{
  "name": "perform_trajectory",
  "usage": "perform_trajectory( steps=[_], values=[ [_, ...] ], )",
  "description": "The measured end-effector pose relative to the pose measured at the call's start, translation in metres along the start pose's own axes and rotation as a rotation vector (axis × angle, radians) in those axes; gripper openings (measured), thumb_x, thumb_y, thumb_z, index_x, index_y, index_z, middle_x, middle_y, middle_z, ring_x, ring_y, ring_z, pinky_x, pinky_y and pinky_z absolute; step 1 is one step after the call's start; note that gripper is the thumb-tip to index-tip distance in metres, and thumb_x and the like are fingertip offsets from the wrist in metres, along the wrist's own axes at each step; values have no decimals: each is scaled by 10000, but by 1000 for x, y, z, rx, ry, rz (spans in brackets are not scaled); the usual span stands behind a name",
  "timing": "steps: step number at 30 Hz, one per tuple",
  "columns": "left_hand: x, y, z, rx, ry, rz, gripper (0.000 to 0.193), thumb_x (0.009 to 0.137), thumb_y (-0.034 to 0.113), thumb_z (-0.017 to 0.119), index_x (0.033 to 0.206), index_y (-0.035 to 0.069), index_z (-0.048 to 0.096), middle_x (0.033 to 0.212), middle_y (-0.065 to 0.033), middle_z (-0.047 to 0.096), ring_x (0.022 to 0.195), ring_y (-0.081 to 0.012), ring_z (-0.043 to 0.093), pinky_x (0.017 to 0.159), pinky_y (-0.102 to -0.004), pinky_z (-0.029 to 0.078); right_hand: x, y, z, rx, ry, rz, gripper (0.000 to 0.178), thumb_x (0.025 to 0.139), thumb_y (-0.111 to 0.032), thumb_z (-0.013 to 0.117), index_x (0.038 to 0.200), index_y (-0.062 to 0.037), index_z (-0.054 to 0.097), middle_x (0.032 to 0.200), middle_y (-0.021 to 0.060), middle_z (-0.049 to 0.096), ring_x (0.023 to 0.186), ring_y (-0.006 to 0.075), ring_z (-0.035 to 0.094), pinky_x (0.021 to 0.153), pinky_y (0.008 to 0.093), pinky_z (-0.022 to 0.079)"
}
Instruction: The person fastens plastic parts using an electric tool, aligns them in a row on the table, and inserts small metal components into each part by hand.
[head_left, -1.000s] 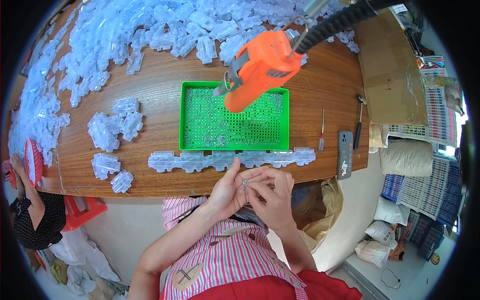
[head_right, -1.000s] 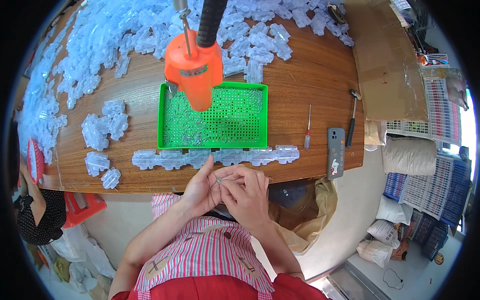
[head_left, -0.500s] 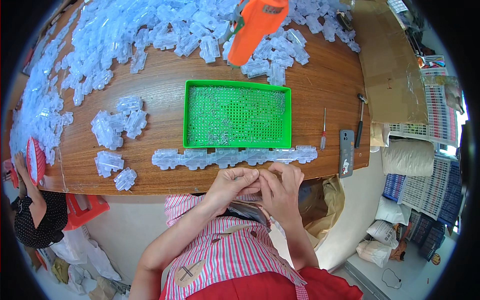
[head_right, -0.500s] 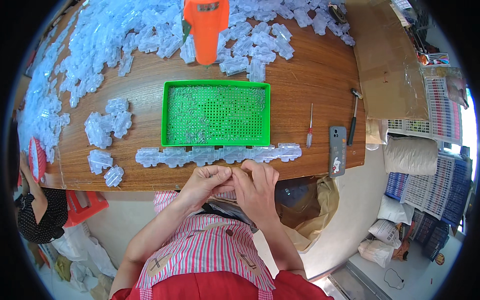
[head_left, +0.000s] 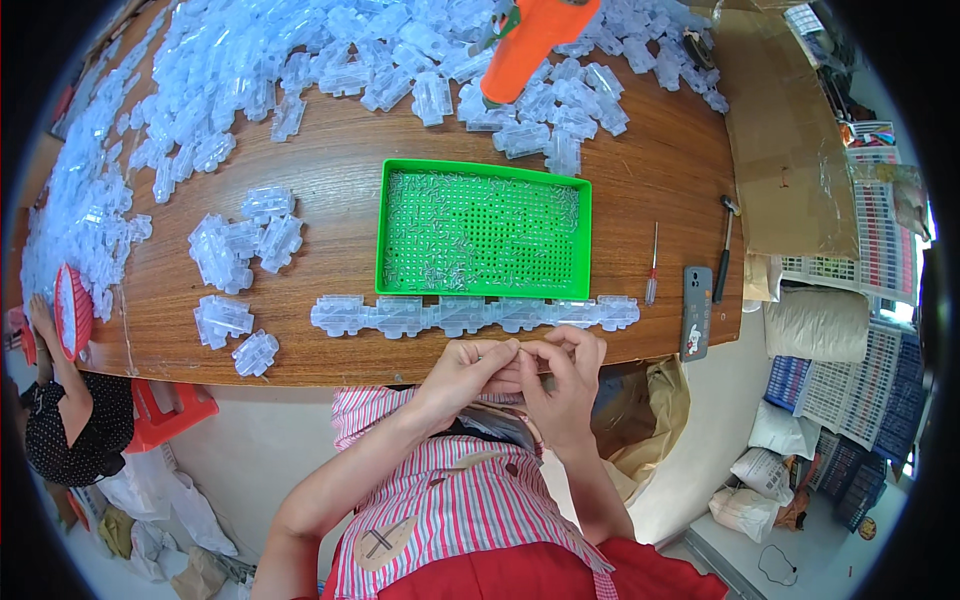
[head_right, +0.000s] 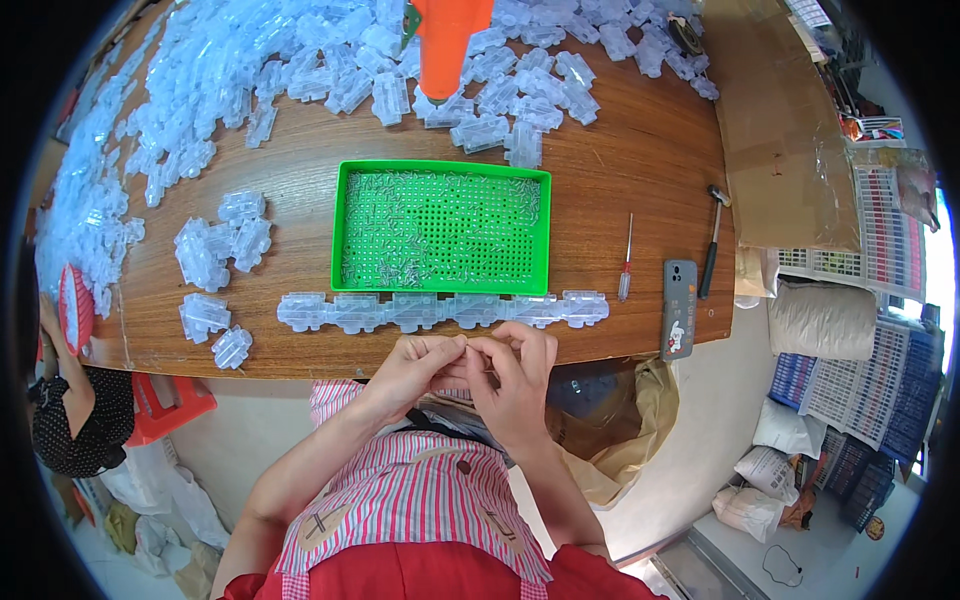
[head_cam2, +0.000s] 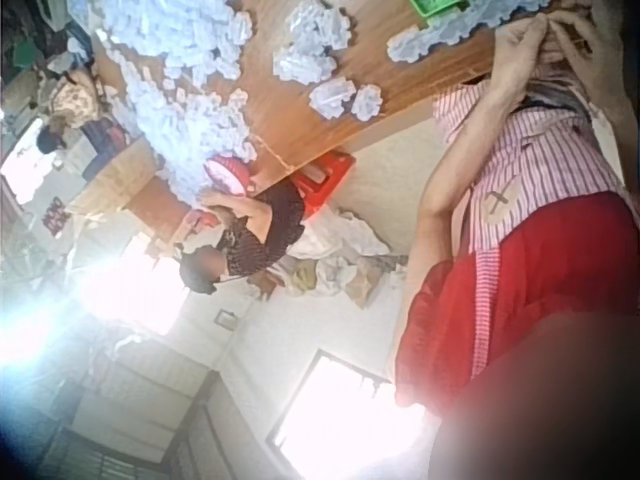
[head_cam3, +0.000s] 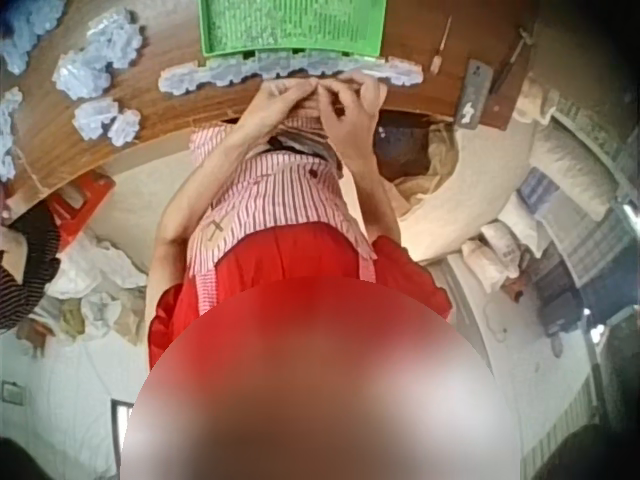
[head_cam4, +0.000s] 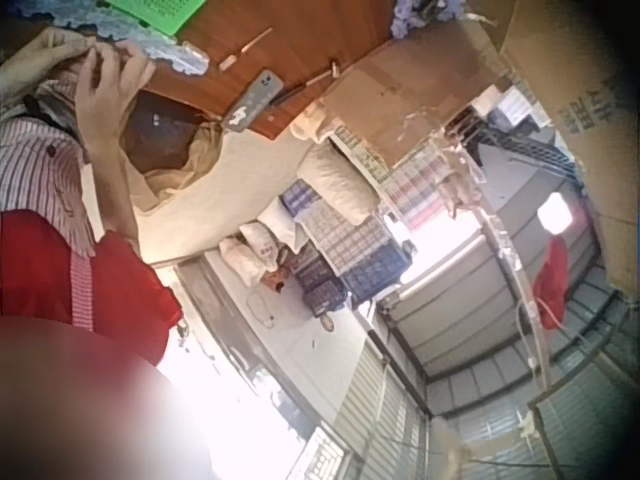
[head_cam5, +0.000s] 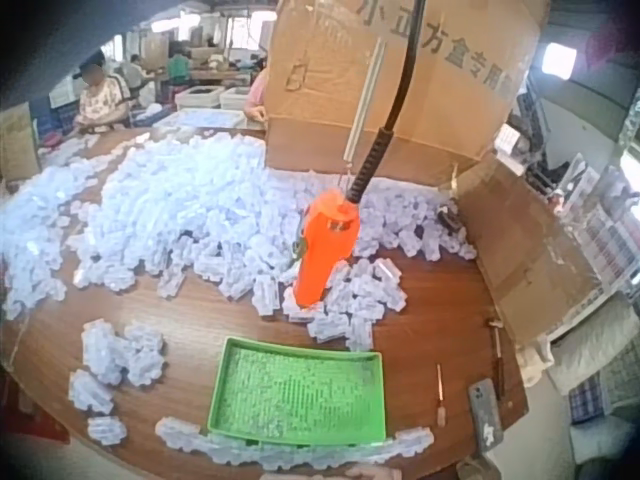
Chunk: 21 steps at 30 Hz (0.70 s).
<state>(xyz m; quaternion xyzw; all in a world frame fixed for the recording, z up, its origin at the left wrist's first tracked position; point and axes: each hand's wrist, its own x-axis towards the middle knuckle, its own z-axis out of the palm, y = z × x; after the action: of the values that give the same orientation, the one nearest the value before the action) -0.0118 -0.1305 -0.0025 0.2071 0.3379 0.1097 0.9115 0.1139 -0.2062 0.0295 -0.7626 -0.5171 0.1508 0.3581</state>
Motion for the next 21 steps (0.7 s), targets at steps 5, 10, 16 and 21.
perform_trajectory(
  steps=[5, 10, 16, 21],
  values=[
    [1, -3, -6, -89, -16, 4, 322, 963, 271, 526, 1065, -14, 637, 1000, -111, 669, 885, -151, 661, 827, -265, 544, 0, 3, -1, -138, -51, -161, 133, 799, -60, 661, 932, -64, 660, 1012, 80, 520, 906, 239, 479, 749, 350, 413],
    [0, -13, -7, -148, 31, 27, 312, 965, 280, 514, 1056, 12, 646, 982, -88, 675, 891, -145, 653, 818, -277, 540, 0, 7, 2, 151, -118, 90, 130, 783, -65, 670, 913, -55, 671, 1000, 89, 519, 919, 234, 490, 794, 332, 413],
    [1, -17, -3, -243, 17, 33, 288, 961, 269, 531, 1048, 8, 614, 982, -80, 663, 893, -135, 647, 837, -262, 532, 2, 5, 3, 220, -110, 188, 115, 767, -69, 677, 877, -37, 665, 985, 87, 519, 942, 231, 492, 830, 328, 408],
    [4, -21, -2, -248, 41, 36, 212, 960, 216, 538, 1029, 32, 618, 956, -46, 655, 859, -105, 640, 802, -235, 537, -2, 12, 8, 326, -69, 263, 94, 774, -63, 668, 861, -28, 656, 976, 92, 520, 957, 234, 493, 849, 341, 399]
  ],
)
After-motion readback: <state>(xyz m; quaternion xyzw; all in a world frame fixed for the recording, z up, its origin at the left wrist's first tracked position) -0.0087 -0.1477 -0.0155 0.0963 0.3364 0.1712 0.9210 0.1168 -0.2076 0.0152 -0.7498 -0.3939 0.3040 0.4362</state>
